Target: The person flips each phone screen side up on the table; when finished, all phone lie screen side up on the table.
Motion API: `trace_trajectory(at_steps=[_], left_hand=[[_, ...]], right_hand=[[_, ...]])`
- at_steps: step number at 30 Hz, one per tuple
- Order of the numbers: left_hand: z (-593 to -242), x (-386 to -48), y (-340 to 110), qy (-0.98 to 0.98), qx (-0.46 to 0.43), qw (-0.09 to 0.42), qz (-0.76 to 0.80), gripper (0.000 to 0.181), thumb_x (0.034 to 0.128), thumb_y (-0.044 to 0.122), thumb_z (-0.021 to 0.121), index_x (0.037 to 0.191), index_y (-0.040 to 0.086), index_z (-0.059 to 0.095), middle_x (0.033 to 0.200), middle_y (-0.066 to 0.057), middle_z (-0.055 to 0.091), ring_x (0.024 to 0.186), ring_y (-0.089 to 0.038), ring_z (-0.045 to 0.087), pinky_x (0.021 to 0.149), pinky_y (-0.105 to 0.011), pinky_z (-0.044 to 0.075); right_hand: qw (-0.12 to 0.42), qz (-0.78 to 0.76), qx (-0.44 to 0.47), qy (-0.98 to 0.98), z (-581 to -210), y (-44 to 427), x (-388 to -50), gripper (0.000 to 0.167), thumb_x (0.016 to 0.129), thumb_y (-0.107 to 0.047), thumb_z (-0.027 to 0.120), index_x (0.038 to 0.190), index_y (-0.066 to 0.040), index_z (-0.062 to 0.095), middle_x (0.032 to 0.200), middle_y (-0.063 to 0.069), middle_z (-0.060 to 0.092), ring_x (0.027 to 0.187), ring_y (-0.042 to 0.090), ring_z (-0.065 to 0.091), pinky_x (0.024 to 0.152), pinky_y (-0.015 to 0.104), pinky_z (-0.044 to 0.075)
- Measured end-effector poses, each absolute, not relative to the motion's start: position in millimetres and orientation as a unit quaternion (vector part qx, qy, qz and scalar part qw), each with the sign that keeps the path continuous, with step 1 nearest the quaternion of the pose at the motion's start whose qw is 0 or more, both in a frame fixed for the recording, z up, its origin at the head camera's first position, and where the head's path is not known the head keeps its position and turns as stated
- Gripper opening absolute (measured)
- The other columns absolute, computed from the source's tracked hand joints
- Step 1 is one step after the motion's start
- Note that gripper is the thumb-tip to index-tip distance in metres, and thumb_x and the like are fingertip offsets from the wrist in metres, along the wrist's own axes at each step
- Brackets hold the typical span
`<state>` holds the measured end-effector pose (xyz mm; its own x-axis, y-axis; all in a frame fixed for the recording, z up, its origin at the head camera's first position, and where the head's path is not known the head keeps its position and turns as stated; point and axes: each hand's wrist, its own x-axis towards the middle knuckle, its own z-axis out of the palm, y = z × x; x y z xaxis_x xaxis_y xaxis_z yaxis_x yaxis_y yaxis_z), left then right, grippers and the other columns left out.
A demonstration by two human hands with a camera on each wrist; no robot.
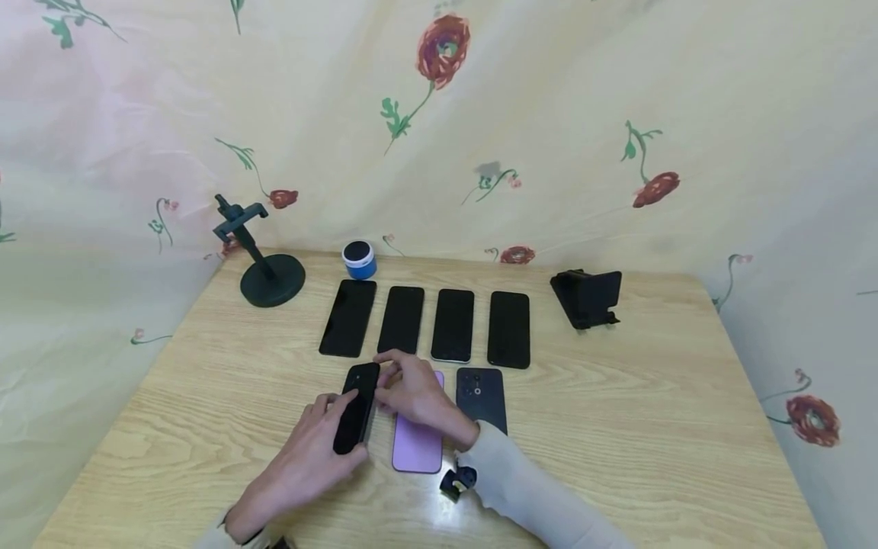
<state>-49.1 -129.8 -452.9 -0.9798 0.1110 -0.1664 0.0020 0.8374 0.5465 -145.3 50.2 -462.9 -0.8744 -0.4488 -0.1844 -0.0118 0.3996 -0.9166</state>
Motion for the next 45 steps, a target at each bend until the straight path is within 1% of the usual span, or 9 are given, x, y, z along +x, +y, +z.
trace_trajectory(at_steps=[3,7,10,13,17,23,28,33,45], left_hand=[[-450.0,-49.7,-130.6,0.948,0.028,0.110,0.298,0.083,0.0833,0.032,0.074,0.156,0.006,0.045,0.140,-0.019,0.052,0.111,-0.025,0.051,0.086,-0.039,0.048],[-446.8,-50.0,-130.6,0.938,0.022,0.132,0.320,0.081,0.0856,0.032,0.073,0.157,0.007,0.043,0.142,-0.016,0.054,0.112,-0.023,0.054,0.090,-0.042,0.049],[-445.6,-49.9,-131.6,0.932,0.015,0.143,0.333,0.080,0.0873,0.032,0.071,0.158,0.008,0.042,0.145,-0.014,0.054,0.115,-0.022,0.056,0.096,-0.045,0.050],[-444.9,-49.3,-133.8,0.928,0.010,0.147,0.343,0.080,0.0876,0.032,0.070,0.159,0.010,0.041,0.146,-0.012,0.054,0.115,-0.021,0.056,0.098,-0.046,0.049],[-442.7,-49.5,-135.9,0.923,0.015,0.142,0.357,0.080,0.0874,0.029,0.071,0.160,0.014,0.040,0.148,-0.009,0.055,0.118,-0.021,0.058,0.098,-0.047,0.049],[-437.5,-53.2,-137.5,0.912,0.013,0.163,0.376,0.077,0.0900,0.024,0.071,0.160,0.023,0.038,0.137,-0.008,0.061,0.107,-0.022,0.058,0.081,-0.040,0.049],[-436.6,-52.5,-142.0,0.898,-0.003,0.166,0.408,0.076,0.0897,0.020,0.072,0.158,0.026,0.040,0.142,-0.010,0.061,0.106,-0.019,0.063,0.072,-0.033,0.050],[-435.8,-48.2,-151.1,0.877,-0.036,0.167,0.448,0.074,0.0876,0.012,0.072,0.155,0.026,0.043,0.140,-0.013,0.063,0.102,-0.017,0.068,0.063,-0.030,0.053],[-437.7,-53.0,-163.5,0.848,-0.025,0.144,0.510,0.067,0.0868,0.000,0.070,0.148,0.019,0.051,0.123,-0.016,0.072,0.088,-0.017,0.072,0.068,-0.026,0.058]], right_hand=[[0.209,-0.533,-0.142,0.808,-462.4,50.5,-145.7,0.051,0.089,0.004,0.074,0.138,-0.004,0.062,0.104,0.013,0.072,0.070,0.014,0.072,0.062,0.030,0.060],[0.214,-0.529,-0.142,0.809,-460.9,51.5,-145.2,0.054,0.091,0.000,0.075,0.142,-0.005,0.059,0.109,0.014,0.074,0.069,0.012,0.071,0.062,0.029,0.059],[0.222,-0.534,-0.151,0.802,-461.6,52.5,-144.4,0.057,0.092,-0.003,0.075,0.146,-0.002,0.055,0.112,0.017,0.075,0.070,0.015,0.073,0.063,0.028,0.059],[0.237,-0.546,-0.156,0.788,-464.8,51.7,-143.0,0.060,0.093,-0.004,0.075,0.148,0.001,0.052,0.112,0.020,0.075,0.072,0.018,0.074,0.064,0.030,0.060],[0.254,-0.547,-0.154,0.782,-467.4,49.8,-140.0,0.060,0.093,-0.008,0.077,0.148,0.000,0.052,0.111,0.017,0.075,0.072,0.018,0.074,0.065,0.031,0.061],[0.262,-0.541,-0.160,0.783,-468.4,48.3,-135.1,0.059,0.092,-0.011,0.078,0.146,-0.003,0.055,0.109,0.016,0.075,0.070,0.015,0.073,0.065,0.030,0.061],[0.264,-0.532,-0.151,0.790,-468.4,41.3,-131.2,0.058,0.090,-0.009,0.080,0.144,-0.005,0.057,0.107,0.014,0.075,0.070,0.015,0.073,0.065,0.029,0.061],[0.283,-0.533,-0.147,0.784,-466.4,31.0,-127.9,0.065,0.088,-0.009,0.083,0.147,-0.007,0.055,0.107,0.013,0.074,0.073,0.016,0.073,0.066,0.029,0.062],[0.265,-0.508,-0.133,0.809,-464.8,31.0,-125.6,0.073,0.085,-0.011,0.086,0.149,-0.004,0.052,0.108,0.012,0.073,0.072,0.014,0.071,0.064,0.027,0.059]])
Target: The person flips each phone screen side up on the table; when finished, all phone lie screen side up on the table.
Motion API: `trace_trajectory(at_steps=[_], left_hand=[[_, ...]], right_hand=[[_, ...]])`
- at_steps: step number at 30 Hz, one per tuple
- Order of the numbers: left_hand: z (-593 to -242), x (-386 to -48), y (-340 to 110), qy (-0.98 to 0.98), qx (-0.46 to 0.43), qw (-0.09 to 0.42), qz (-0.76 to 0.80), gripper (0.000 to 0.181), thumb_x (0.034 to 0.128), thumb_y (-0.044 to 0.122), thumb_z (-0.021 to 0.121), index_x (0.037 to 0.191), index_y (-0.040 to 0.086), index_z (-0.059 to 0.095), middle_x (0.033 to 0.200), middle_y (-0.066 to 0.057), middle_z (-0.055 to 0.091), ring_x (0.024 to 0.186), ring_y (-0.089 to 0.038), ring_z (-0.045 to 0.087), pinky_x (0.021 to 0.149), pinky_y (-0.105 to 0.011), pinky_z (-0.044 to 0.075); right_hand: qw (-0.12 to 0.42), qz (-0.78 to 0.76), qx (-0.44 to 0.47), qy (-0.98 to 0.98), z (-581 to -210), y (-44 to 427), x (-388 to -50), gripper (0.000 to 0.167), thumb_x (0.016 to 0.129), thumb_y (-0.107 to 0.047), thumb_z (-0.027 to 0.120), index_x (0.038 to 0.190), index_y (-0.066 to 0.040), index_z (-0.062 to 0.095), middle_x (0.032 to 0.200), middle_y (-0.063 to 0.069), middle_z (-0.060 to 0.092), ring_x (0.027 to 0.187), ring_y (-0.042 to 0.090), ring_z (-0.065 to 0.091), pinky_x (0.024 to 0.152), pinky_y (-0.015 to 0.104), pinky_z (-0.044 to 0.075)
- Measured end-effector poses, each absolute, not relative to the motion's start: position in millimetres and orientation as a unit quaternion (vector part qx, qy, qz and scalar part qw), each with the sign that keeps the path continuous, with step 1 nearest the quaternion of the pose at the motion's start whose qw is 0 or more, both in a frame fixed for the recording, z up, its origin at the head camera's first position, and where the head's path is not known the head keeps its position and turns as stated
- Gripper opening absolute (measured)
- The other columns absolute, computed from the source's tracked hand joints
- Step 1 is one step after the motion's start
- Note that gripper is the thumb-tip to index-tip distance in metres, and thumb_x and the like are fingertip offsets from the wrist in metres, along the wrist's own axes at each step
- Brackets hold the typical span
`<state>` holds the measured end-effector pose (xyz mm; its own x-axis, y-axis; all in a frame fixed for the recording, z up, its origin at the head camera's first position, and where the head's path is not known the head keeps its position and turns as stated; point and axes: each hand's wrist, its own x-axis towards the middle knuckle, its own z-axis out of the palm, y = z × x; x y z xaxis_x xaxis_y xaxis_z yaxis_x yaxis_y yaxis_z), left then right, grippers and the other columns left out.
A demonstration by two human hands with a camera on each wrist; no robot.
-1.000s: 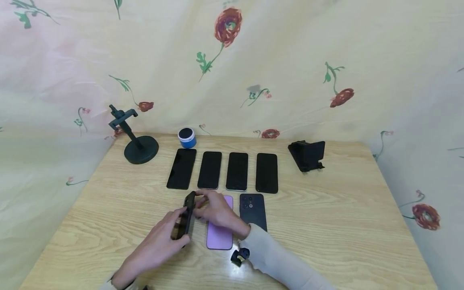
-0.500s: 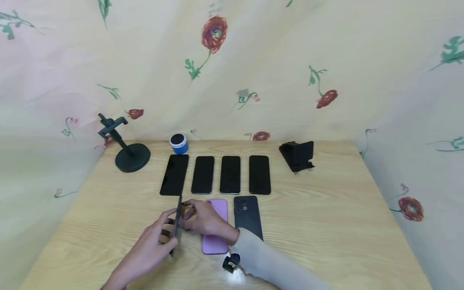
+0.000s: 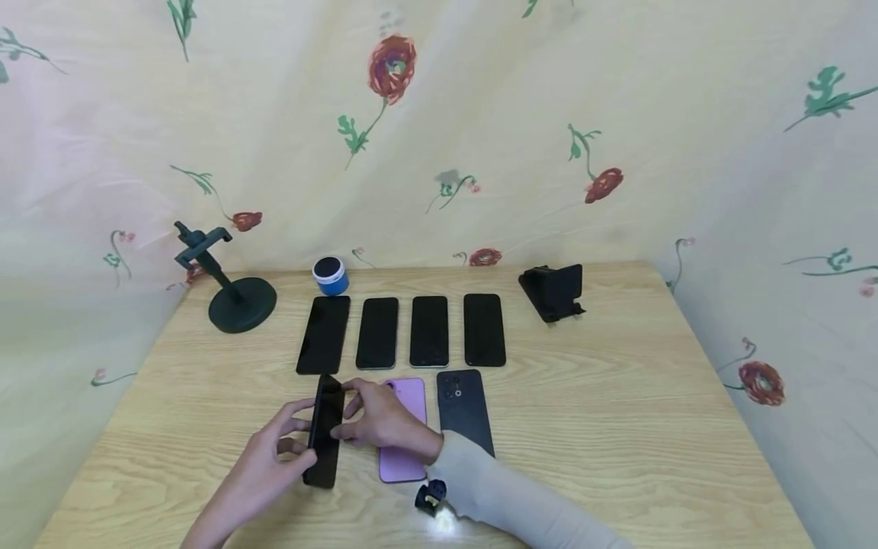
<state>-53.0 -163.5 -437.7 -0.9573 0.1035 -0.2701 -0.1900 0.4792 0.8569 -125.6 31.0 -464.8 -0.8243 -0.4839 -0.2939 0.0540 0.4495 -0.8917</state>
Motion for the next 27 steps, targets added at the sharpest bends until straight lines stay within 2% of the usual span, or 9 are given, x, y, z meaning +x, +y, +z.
trace_trajectory(at_steps=[3,7,14,20,27], left_hand=[[-440.8,-53.0,-171.2,0.836,-0.008,0.144,0.529,0.067,0.0879,-0.001,0.070,0.150,0.015,0.049,0.123,-0.019,0.071,0.088,-0.020,0.073,0.068,-0.026,0.058],[-444.2,-54.6,-182.0,0.822,0.022,0.155,0.548,0.068,0.0907,0.000,0.069,0.154,0.011,0.045,0.126,-0.023,0.069,0.091,-0.023,0.075,0.068,-0.026,0.058],[-447.6,-59.7,-193.6,0.836,0.041,0.166,0.521,0.068,0.0933,0.004,0.070,0.156,0.011,0.045,0.124,-0.020,0.065,0.093,-0.018,0.073,0.071,-0.024,0.056],[-451.5,-66.5,-197.5,0.849,0.046,0.172,0.497,0.066,0.0924,0.006,0.073,0.154,0.007,0.049,0.116,-0.015,0.062,0.091,-0.014,0.071,0.073,-0.022,0.054],[-456.5,-69.1,-199.0,0.845,0.029,0.191,0.498,0.066,0.0915,0.003,0.073,0.153,-0.001,0.048,0.112,-0.013,0.061,0.094,-0.018,0.067,0.072,-0.022,0.052]], right_hand=[[0.252,-0.494,-0.136,0.821,-465.7,30.1,-125.2,0.073,0.084,-0.014,0.087,0.148,-0.004,0.052,0.106,0.010,0.073,0.070,0.012,0.070,0.064,0.025,0.056],[0.227,-0.460,-0.142,0.847,-465.0,28.7,-124.9,0.074,0.082,-0.020,0.089,0.146,-0.005,0.054,0.103,0.006,0.075,0.076,0.009,0.066,0.071,0.023,0.052],[0.185,-0.411,-0.142,0.881,-465.1,28.2,-124.8,0.073,0.080,-0.025,0.091,0.142,-0.005,0.057,0.098,0.004,0.074,0.087,0.013,0.063,0.084,0.030,0.052],[0.172,-0.404,-0.147,0.886,-467.8,32.7,-127.2,0.074,0.079,-0.023,0.092,0.141,-0.006,0.056,0.097,0.003,0.074,0.091,0.015,0.064,0.085,0.031,0.053],[0.175,-0.413,-0.146,0.882,-469.1,33.7,-126.5,0.072,0.080,-0.019,0.090,0.142,-0.006,0.055,0.093,0.001,0.073,0.081,0.010,0.062,0.077,0.028,0.051]])
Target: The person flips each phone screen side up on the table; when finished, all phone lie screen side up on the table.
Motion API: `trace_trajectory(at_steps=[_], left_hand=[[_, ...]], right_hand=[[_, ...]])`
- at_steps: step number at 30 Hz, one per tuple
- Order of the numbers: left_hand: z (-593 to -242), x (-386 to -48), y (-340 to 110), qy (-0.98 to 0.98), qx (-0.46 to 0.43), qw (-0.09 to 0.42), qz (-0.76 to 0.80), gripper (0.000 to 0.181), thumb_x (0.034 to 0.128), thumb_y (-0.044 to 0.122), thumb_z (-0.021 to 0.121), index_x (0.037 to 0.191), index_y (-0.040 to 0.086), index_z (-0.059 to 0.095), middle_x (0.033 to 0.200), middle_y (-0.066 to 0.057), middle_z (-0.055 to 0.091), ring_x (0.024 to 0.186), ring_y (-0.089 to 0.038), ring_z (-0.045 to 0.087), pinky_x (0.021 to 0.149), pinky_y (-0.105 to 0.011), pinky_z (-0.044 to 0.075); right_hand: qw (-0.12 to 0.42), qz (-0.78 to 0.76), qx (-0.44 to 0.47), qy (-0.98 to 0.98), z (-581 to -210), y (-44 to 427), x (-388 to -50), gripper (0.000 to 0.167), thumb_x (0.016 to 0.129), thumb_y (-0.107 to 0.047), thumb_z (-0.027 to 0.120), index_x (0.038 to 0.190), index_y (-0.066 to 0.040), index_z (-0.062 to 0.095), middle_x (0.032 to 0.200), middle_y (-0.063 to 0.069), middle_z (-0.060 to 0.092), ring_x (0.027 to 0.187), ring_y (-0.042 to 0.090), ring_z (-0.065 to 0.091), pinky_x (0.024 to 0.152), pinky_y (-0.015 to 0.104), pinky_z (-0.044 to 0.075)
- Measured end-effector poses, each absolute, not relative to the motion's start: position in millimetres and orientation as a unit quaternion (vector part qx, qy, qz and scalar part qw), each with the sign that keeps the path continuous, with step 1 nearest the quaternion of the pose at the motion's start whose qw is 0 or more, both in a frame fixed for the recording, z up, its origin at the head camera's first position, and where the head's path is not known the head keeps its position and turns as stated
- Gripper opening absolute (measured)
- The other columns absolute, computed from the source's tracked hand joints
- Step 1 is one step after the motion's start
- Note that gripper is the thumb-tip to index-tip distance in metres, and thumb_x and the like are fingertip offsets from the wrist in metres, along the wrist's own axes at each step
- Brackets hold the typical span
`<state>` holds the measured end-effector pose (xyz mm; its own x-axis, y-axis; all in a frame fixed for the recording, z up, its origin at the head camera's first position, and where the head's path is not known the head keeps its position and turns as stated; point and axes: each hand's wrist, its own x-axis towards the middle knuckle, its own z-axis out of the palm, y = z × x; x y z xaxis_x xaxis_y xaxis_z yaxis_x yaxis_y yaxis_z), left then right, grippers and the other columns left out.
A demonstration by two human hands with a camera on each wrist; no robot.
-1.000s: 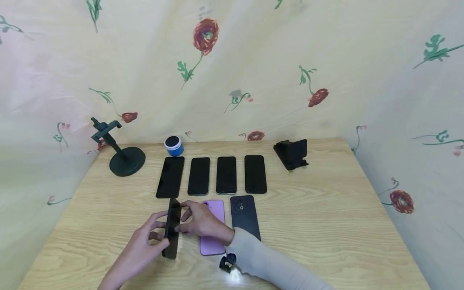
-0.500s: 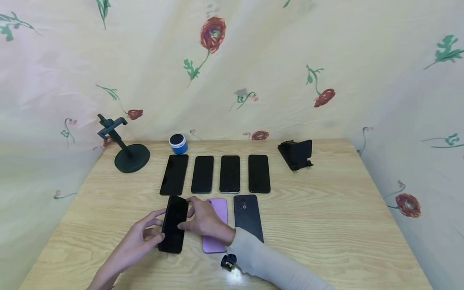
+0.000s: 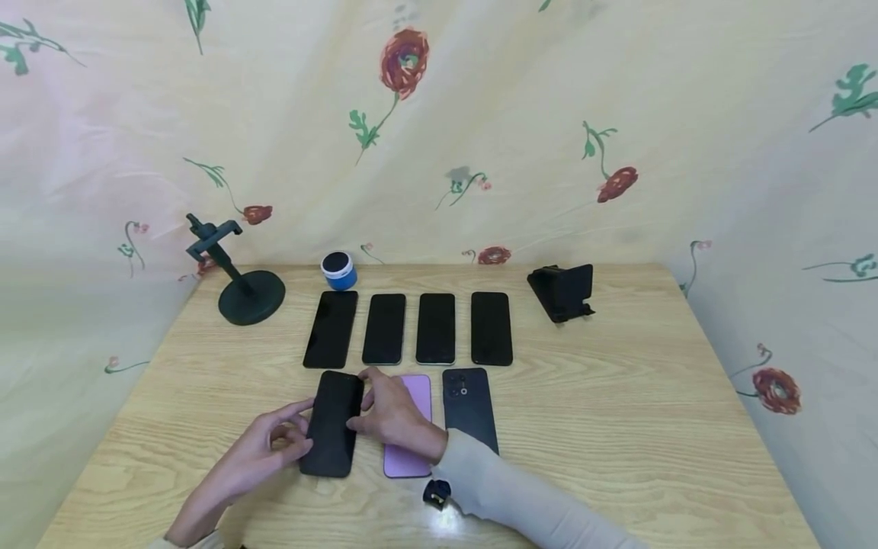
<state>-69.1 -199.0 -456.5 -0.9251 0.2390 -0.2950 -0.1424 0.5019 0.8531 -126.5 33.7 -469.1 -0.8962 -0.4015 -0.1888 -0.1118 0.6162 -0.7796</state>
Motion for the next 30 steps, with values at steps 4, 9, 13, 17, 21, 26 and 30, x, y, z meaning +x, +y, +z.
trace_trajectory(at_steps=[4,9,13,17,21,26,30], left_hand=[[-459.4,-68.6,-196.9,0.850,0.018,0.174,0.497,0.063,0.0892,0.001,0.075,0.148,-0.003,0.053,0.109,-0.013,0.064,0.093,-0.018,0.068,0.069,-0.022,0.053],[-460.8,-69.7,-192.4,0.859,-0.012,0.161,0.486,0.056,0.0869,-0.004,0.076,0.141,0.002,0.062,0.104,-0.012,0.067,0.090,-0.018,0.070,0.068,-0.024,0.053],[-462.8,-73.9,-188.9,0.869,-0.021,0.158,0.469,0.055,0.0852,-0.006,0.074,0.138,0.004,0.065,0.103,-0.009,0.069,0.088,-0.016,0.069,0.070,-0.024,0.053],[-464.2,-76.9,-187.1,0.872,-0.021,0.160,0.463,0.054,0.0843,-0.005,0.077,0.137,0.003,0.065,0.105,-0.009,0.068,0.087,-0.015,0.067,0.071,-0.025,0.053],[-465.2,-77.3,-187.2,0.870,-0.014,0.163,0.464,0.055,0.0842,-0.002,0.078,0.137,0.001,0.065,0.105,-0.009,0.066,0.086,-0.014,0.065,0.071,-0.024,0.052],[-465.5,-75.8,-188.2,0.874,-0.002,0.163,0.457,0.055,0.0848,-0.003,0.077,0.138,-0.001,0.064,0.104,-0.009,0.065,0.087,-0.015,0.066,0.072,-0.023,0.052],[-465.1,-75.3,-187.8,0.880,0.010,0.156,0.448,0.055,0.0846,-0.004,0.076,0.139,-0.003,0.063,0.103,-0.009,0.064,0.087,-0.015,0.064,0.073,-0.021,0.052]], right_hand=[[0.177,-0.420,-0.139,0.879,-469.8,33.7,-127.0,0.073,0.080,-0.016,0.090,0.143,-0.007,0.054,0.090,0.000,0.073,0.075,0.008,0.062,0.076,0.027,0.052],[0.183,-0.433,-0.128,0.873,-469.9,34.7,-128.3,0.074,0.079,-0.014,0.091,0.142,-0.006,0.053,0.087,0.000,0.073,0.066,0.006,0.065,0.074,0.026,0.053],[0.190,-0.441,-0.116,0.869,-469.0,36.5,-129.1,0.074,0.079,-0.013,0.091,0.142,-0.006,0.052,0.086,0.000,0.072,0.066,0.009,0.065,0.069,0.026,0.052],[0.197,-0.447,-0.107,0.866,-468.1,38.6,-129.5,0.071,0.080,-0.011,0.090,0.141,-0.007,0.052,0.086,0.001,0.072,0.066,0.010,0.067,0.068,0.027,0.052],[0.201,-0.450,-0.105,0.864,-468.3,39.0,-129.8,0.070,0.080,-0.008,0.089,0.140,-0.007,0.053,0.087,0.003,0.073,0.064,0.010,0.068,0.067,0.027,0.053],[0.206,-0.456,-0.103,0.860,-470.4,38.9,-129.7,0.069,0.080,-0.007,0.089,0.139,-0.007,0.053,0.088,0.003,0.072,0.062,0.010,0.068,0.066,0.026,0.054],[0.199,-0.454,-0.110,0.862,-471.2,39.8,-130.0,0.069,0.081,-0.008,0.089,0.140,-0.007,0.053,0.089,0.003,0.073,0.061,0.009,0.068,0.070,0.026,0.054]])
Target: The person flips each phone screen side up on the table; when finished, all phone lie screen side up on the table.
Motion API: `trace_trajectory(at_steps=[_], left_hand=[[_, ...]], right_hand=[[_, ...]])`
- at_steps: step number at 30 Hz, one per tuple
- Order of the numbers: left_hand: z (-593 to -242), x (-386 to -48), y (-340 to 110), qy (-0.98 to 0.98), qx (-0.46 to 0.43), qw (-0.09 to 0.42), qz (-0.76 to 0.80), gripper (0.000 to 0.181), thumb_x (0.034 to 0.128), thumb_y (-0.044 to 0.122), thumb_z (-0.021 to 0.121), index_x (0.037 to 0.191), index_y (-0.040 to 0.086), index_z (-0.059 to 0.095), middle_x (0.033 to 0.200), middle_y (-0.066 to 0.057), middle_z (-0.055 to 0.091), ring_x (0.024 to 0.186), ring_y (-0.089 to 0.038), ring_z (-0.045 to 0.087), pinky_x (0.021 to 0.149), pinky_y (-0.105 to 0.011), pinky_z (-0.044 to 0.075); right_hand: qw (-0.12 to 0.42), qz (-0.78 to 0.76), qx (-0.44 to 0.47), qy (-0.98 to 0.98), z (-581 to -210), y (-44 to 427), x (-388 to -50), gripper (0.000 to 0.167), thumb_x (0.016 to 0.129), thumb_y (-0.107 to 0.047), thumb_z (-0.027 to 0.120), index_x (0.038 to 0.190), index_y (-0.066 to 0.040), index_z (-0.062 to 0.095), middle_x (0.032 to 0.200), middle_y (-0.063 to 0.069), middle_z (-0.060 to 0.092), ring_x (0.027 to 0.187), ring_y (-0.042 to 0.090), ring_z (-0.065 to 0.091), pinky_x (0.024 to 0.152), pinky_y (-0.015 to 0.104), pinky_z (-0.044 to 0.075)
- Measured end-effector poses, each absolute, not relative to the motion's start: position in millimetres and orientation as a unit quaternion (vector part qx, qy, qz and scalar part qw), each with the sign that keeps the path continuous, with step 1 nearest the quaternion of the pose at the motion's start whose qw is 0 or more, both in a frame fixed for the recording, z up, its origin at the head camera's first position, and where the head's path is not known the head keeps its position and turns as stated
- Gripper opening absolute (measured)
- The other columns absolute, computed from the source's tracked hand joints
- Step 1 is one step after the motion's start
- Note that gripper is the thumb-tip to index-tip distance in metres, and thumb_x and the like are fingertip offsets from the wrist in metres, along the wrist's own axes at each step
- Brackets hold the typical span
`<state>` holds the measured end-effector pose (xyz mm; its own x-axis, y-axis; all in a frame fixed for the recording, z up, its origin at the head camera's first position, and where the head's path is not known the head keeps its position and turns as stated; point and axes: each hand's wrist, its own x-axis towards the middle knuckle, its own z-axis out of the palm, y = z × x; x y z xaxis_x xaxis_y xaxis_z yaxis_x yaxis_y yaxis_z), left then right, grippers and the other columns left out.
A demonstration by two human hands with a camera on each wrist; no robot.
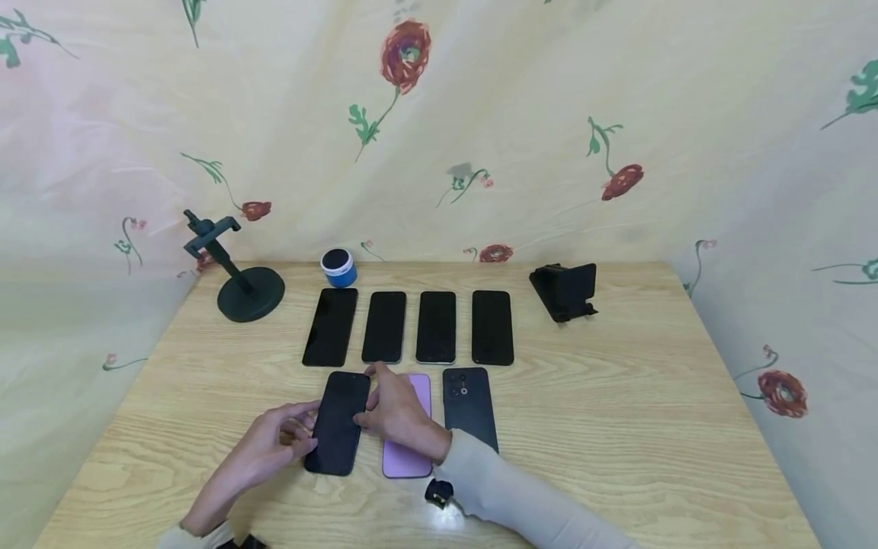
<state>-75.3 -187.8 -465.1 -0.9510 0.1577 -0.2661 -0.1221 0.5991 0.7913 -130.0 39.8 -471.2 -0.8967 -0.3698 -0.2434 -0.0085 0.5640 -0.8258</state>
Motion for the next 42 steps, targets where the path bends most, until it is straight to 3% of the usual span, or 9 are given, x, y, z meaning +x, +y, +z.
trace_trajectory(at_steps=[9,18,29,42], left_hand=[[-460.4,-76.4,-182.5,0.892,0.008,0.142,0.429,0.058,0.0826,-0.005,0.079,0.138,0.001,0.064,0.100,-0.005,0.064,0.083,-0.012,0.061,0.070,-0.022,0.050],[-454.9,-75.8,-174.3,0.914,0.010,0.099,0.394,0.067,0.0776,0.000,0.087,0.139,0.005,0.060,0.107,-0.007,0.065,0.084,-0.013,0.061,0.072,-0.024,0.050],[-449.6,-72.0,-149.6,0.907,0.036,0.081,0.411,0.063,0.0820,0.016,0.089,0.138,0.007,0.062,0.113,-0.008,0.065,0.086,-0.013,0.061,0.068,-0.022,0.051],[-449.6,-64.2,-117.7,0.883,0.106,0.130,0.437,0.077,0.0835,0.027,0.089,0.148,0.007,0.051,0.129,-0.016,0.056,0.097,-0.020,0.062,0.068,-0.020,0.053]], right_hand=[[0.198,-0.459,-0.126,0.857,-469.2,47.5,-129.9,0.069,0.082,-0.013,0.088,0.142,-0.006,0.054,0.093,0.003,0.075,0.071,0.008,0.066,0.068,0.024,0.051],[0.175,-0.446,-0.129,0.868,-461.0,58.0,-127.0,0.067,0.083,-0.021,0.088,0.141,-0.008,0.057,0.096,-0.001,0.078,0.086,0.010,0.066,0.081,0.029,0.051],[0.154,-0.479,-0.145,0.852,-450.5,80.6,-128.7,0.067,0.084,-0.012,0.087,0.143,-0.008,0.055,0.108,0.008,0.075,0.088,0.016,0.076,0.077,0.027,0.060],[0.114,-0.443,-0.130,0.880,-451.1,101.9,-127.0,0.066,0.081,-0.010,0.089,0.139,-0.009,0.059,0.113,0.010,0.074,0.088,0.019,0.075,0.069,0.023,0.057]])
